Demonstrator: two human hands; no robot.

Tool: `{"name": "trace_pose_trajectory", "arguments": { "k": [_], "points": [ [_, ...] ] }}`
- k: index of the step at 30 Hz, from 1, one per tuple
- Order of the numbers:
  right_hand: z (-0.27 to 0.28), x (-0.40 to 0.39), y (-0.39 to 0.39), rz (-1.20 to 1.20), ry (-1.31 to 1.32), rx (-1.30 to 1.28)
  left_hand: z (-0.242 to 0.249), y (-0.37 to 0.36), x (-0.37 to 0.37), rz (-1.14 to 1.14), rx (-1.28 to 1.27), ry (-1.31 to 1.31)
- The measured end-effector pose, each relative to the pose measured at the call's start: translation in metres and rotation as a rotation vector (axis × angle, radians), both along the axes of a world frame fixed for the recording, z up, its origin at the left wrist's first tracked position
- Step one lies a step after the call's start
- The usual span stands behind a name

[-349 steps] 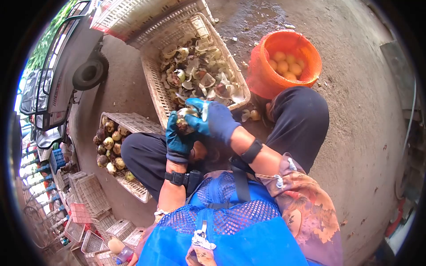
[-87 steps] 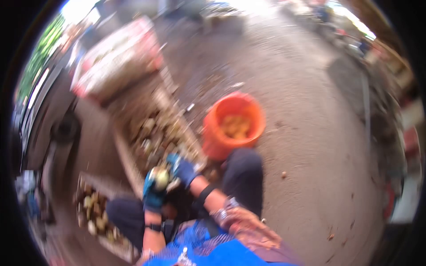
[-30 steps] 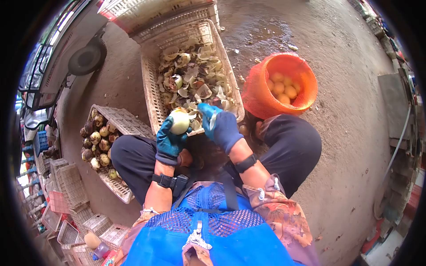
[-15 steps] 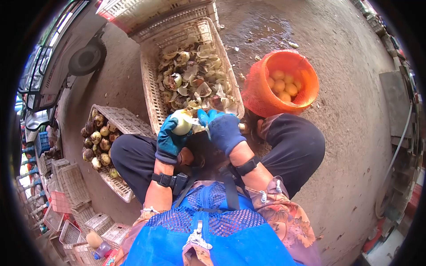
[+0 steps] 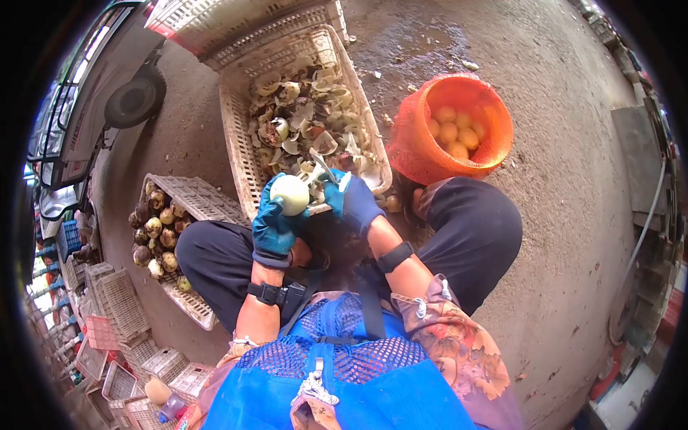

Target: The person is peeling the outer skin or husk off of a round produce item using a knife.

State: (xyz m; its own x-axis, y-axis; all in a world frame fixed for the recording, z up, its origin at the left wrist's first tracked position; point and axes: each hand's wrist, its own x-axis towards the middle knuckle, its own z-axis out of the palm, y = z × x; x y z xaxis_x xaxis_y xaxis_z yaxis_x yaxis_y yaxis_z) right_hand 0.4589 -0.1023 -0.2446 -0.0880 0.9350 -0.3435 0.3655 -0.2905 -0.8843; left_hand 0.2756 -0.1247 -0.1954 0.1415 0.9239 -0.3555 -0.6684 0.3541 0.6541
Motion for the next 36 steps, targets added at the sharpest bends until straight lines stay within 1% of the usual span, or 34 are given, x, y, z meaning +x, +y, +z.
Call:
{"name": "trace_pose_trajectory", "arguments": {
  "k": [2,4,5,6,7,9,11,13,14,17,18,19,21,22,24,25,26,28,29,30,31,32,33,34,36],
  "points": [
    [0.001,-0.003,-0.005,-0.089,0.082,0.028,-0.002,-0.001,-0.002,0.006,-0.061,-0.146],
    [0.026,-0.001,-0.004,-0.115,0.074,0.053,-0.021,0.001,-0.011,-0.018,-0.137,-0.301],
    [0.034,0.000,-0.004,-0.128,0.070,0.068,-0.028,0.001,-0.015,-0.038,-0.151,-0.322],
    [0.035,-0.003,-0.004,-0.146,0.148,0.097,-0.029,0.002,-0.016,-0.057,-0.166,-0.344],
    [0.035,-0.005,-0.003,-0.126,0.157,0.212,-0.030,0.002,-0.017,-0.076,-0.179,-0.365],
    [0.035,-0.012,-0.002,-0.087,0.173,0.441,-0.029,0.002,-0.012,-0.008,-0.242,-0.309],
    [0.040,-0.012,-0.004,-0.024,0.216,0.284,-0.029,0.002,-0.006,0.022,-0.283,-0.279],
    [0.045,-0.006,-0.003,0.062,0.096,0.155,-0.034,0.002,-0.004,0.019,-0.297,-0.276],
    [0.037,-0.006,0.002,0.098,-0.043,0.151,-0.036,0.001,-0.005,-0.010,-0.281,-0.326],
    [0.029,-0.010,0.000,0.005,-0.218,0.355,-0.038,-0.001,-0.009,-0.108,-0.196,-0.450],
    [0.035,-0.008,0.003,-0.020,-0.346,0.233,-0.033,0.001,-0.007,-0.141,-0.143,-0.479],
    [0.032,-0.006,0.007,-0.057,-0.339,0.234,-0.029,0.002,-0.006,-0.173,-0.091,-0.508],
    [0.022,-0.002,0.010,-0.129,-0.326,0.232,-0.019,0.000,-0.003,-0.102,-0.121,-0.497],
    [0.021,-0.003,0.005,-0.215,-0.227,0.333,-0.014,0.000,-0.001,-0.084,-0.125,-0.520],
    [0.026,-0.003,0.002,-0.187,-0.080,0.241,-0.015,0.002,-0.005,-0.080,-0.150,-0.600],
    [0.030,-0.003,0.002,-0.173,-0.007,0.194,-0.020,0.002,-0.007,-0.088,-0.146,-0.586],
    [0.028,-0.004,0.001,-0.146,0.110,0.114,-0.024,0.003,-0.009,-0.091,-0.141,-0.572],
    [0.040,-0.010,-0.003,-0.202,0.457,0.012,-0.032,0.006,-0.015,-0.135,-0.099,-0.535],
    [0.049,-0.012,-0.005,-0.227,0.628,-0.039,-0.036,0.004,-0.015,-0.082,-0.090,-0.400],
    [0.058,-0.012,-0.005,-0.190,0.730,-0.045,-0.023,0.002,-0.003,-0.029,-0.081,-0.267],
    [0.055,-0.014,-0.006,-0.134,0.724,0.009,-0.015,0.001,0.004,0.025,-0.072,-0.134],
    [0.048,-0.015,-0.007,-0.078,0.717,0.062,-0.020,0.001,0.001,-0.023,-0.004,-0.074],
    [0.053,-0.016,-0.008,-0.023,0.709,0.114,-0.014,0.000,0.005,-0.040,0.080,-0.013],
    [0.058,-0.015,-0.008,-0.058,0.843,-0.008,-0.008,-0.002,0.009,-0.059,0.164,0.047],
    [0.080,-0.004,-0.013,-0.079,0.958,-0.074,0.011,-0.004,0.015,-0.078,0.337,0.193]
  ]
}}
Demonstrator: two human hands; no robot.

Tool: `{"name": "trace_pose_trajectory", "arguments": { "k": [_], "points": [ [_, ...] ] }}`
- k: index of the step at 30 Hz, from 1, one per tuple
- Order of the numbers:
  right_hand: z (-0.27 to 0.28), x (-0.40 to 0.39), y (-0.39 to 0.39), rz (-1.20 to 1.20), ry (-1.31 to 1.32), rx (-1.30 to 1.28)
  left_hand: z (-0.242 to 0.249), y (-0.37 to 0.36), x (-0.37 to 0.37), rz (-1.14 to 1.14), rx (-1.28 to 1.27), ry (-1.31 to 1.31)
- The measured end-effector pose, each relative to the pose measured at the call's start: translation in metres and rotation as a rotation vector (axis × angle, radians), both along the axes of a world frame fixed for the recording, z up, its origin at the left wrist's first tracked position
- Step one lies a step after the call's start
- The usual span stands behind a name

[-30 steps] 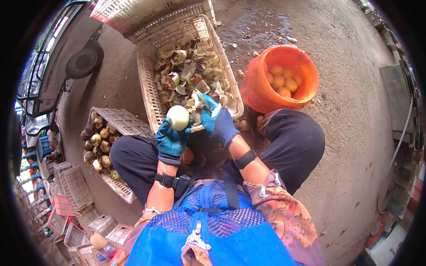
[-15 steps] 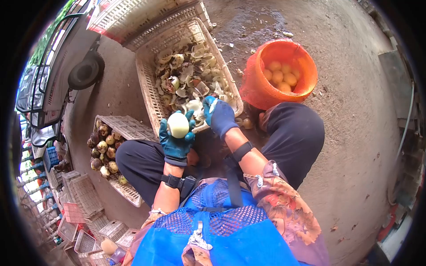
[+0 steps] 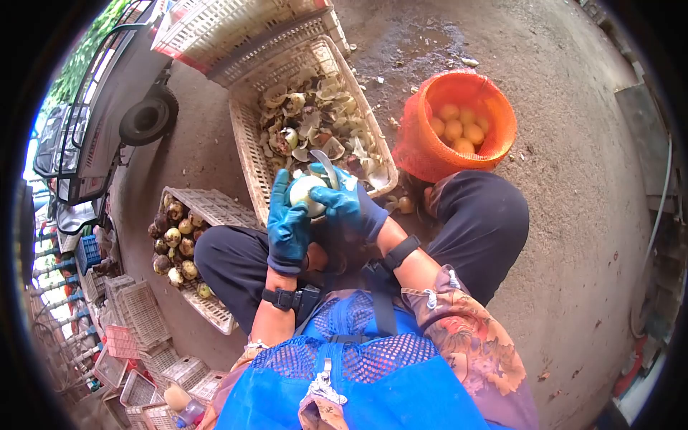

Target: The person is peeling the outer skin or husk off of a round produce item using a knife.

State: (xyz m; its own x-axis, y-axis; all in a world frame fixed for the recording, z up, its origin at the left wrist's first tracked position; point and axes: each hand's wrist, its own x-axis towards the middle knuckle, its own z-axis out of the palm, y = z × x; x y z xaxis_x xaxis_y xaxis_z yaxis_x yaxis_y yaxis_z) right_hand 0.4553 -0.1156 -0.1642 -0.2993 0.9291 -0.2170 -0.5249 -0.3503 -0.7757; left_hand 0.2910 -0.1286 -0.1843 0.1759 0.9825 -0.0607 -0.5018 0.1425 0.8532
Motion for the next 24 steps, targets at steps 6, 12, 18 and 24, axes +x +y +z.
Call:
{"name": "trace_pose_trajectory", "arguments": {
  "k": [6,12,18,24],
  "points": [
    [-0.010,0.013,0.001,0.141,0.050,0.026,0.021,-0.003,0.006,0.045,0.056,0.352],
    [-0.010,0.016,0.003,0.037,-0.004,0.050,0.016,-0.014,0.008,-0.007,0.404,0.760],
    [0.017,0.019,-0.002,-0.016,-0.055,0.082,0.015,-0.031,0.009,0.062,0.624,0.862],
    [0.024,0.034,-0.002,-0.016,-0.065,0.006,0.020,-0.033,0.014,0.215,0.736,0.985]
  ]
}}
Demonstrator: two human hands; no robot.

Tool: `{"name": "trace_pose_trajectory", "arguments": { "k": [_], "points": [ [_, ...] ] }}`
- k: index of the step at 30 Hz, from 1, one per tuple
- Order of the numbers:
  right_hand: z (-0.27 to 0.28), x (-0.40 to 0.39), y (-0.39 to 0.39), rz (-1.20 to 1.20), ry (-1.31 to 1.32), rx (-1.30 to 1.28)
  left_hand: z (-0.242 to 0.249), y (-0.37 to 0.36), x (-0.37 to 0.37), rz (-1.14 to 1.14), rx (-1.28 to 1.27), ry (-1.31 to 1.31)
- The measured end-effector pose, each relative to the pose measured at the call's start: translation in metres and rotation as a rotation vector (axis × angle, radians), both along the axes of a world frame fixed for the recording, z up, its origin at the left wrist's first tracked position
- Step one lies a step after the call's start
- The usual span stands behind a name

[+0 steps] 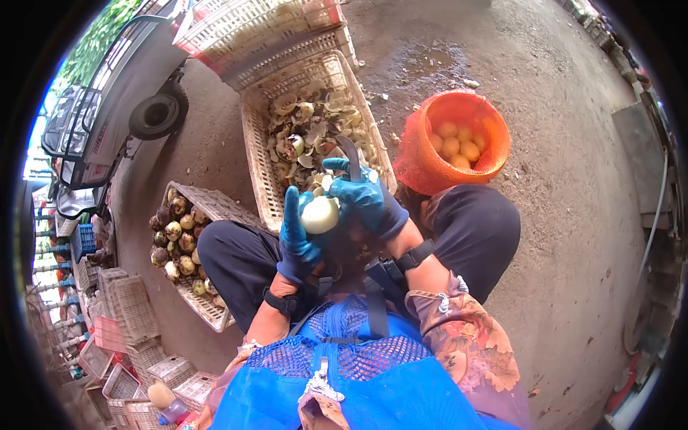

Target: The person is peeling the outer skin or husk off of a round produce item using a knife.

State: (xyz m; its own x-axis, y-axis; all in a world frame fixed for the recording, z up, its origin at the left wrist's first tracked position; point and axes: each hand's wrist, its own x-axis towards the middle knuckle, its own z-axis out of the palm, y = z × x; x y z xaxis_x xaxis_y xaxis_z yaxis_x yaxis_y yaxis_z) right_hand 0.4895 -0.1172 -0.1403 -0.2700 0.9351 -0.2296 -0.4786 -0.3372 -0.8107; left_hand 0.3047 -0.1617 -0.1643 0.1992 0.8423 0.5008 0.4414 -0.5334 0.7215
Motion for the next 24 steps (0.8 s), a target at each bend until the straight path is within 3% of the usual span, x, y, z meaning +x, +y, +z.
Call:
{"name": "trace_pose_trajectory", "arguments": {
  "k": [2,5,7,9,12,13,17,18,19,21,22,24],
  "points": [
    [-0.005,-0.003,-0.002,-0.131,-0.044,0.018,0.006,0.002,0.000,0.029,-0.040,0.032],
    [-0.044,-0.008,-0.001,-0.287,-0.037,-0.195,-0.003,0.005,0.007,0.031,-0.567,-0.557],
    [-0.082,-0.010,0.003,-0.256,0.002,-0.373,-0.007,0.014,0.005,-0.065,-0.751,-0.865],
    [-0.106,-0.020,0.008,-0.224,-0.028,-0.162,0.019,0.021,0.017,-0.113,-0.971,-1.037],
    [-0.086,-0.025,0.002,-0.060,-0.082,-0.204,0.036,0.056,0.055,-0.310,-1.024,-1.058],
    [-0.110,-0.043,0.001,-0.272,-0.010,-0.114,0.045,0.067,0.072,-0.408,-1.060,-1.001],
    [-0.106,-0.044,0.004,-0.160,-0.071,-0.159,0.055,0.110,0.167,-0.617,-1.077,-1.041],
    [-0.105,-0.046,0.005,-0.145,-0.082,-0.165,0.037,0.123,0.180,-0.625,-1.074,-0.991],
    [-0.104,-0.047,0.005,-0.130,-0.093,-0.169,0.031,0.125,0.192,-0.461,-0.967,-0.858],
    [-0.103,-0.048,0.001,-0.089,-0.126,-0.177,0.034,0.121,0.192,-0.306,-1.051,-1.014],
    [-0.102,-0.051,-0.002,-0.064,-0.146,-0.184,0.035,0.124,0.174,-0.474,-1.112,-1.110],
    [-0.097,-0.052,-0.009,0.026,-0.209,-0.208,0.047,0.118,0.127,-0.543,-1.144,-1.051]
  ]
}}
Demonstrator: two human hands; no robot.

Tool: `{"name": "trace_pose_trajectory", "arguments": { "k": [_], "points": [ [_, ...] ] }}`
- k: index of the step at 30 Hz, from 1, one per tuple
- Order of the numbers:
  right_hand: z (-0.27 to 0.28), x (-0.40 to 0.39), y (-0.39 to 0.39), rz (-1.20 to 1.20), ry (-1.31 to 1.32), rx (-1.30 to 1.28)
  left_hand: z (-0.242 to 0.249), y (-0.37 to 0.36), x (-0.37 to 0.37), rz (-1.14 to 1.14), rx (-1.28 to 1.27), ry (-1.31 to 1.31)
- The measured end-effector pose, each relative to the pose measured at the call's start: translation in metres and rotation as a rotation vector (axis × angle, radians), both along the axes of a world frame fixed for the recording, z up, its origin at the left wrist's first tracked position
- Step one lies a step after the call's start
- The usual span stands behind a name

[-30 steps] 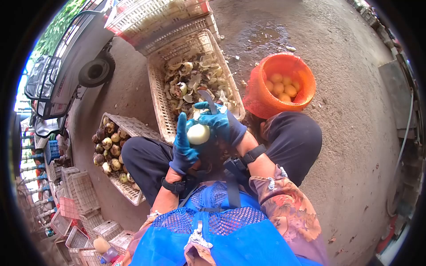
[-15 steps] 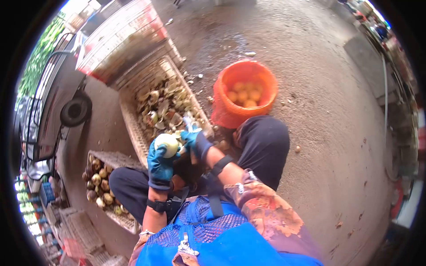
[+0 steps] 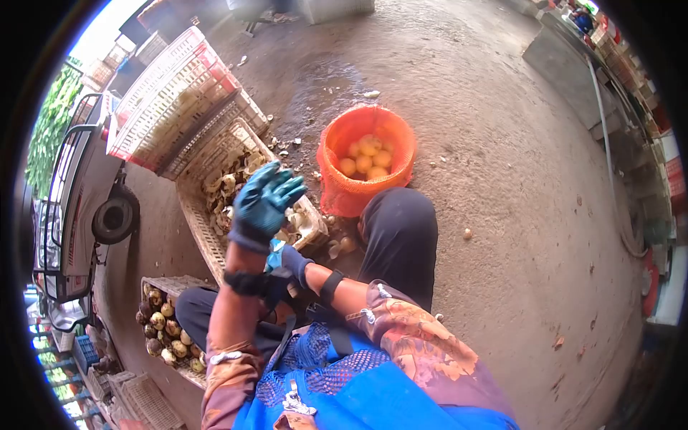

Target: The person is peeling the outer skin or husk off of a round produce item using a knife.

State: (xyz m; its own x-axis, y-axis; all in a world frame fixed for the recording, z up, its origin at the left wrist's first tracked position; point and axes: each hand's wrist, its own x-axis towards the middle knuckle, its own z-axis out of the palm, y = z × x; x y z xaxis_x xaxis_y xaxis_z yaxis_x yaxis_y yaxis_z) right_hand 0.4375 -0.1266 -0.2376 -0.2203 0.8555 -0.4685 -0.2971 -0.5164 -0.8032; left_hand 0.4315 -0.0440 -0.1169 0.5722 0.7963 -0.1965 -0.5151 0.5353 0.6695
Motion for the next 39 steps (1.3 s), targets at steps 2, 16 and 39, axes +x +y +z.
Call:
{"name": "trace_pose_trajectory", "arguments": {
  "k": [2,16,39],
  "points": [
    [0.011,0.001,-0.007,0.125,-0.069,-0.033,0.034,-0.013,-0.050,-0.018,0.060,0.021],
    [0.036,0.004,-0.051,0.610,-0.452,0.260,-0.013,-0.276,-0.557,1.311,-0.008,0.214],
    [0.023,0.003,-0.082,0.340,-0.728,0.121,-0.229,-0.117,-0.580,-0.070,0.315,2.807]
  ]
}}
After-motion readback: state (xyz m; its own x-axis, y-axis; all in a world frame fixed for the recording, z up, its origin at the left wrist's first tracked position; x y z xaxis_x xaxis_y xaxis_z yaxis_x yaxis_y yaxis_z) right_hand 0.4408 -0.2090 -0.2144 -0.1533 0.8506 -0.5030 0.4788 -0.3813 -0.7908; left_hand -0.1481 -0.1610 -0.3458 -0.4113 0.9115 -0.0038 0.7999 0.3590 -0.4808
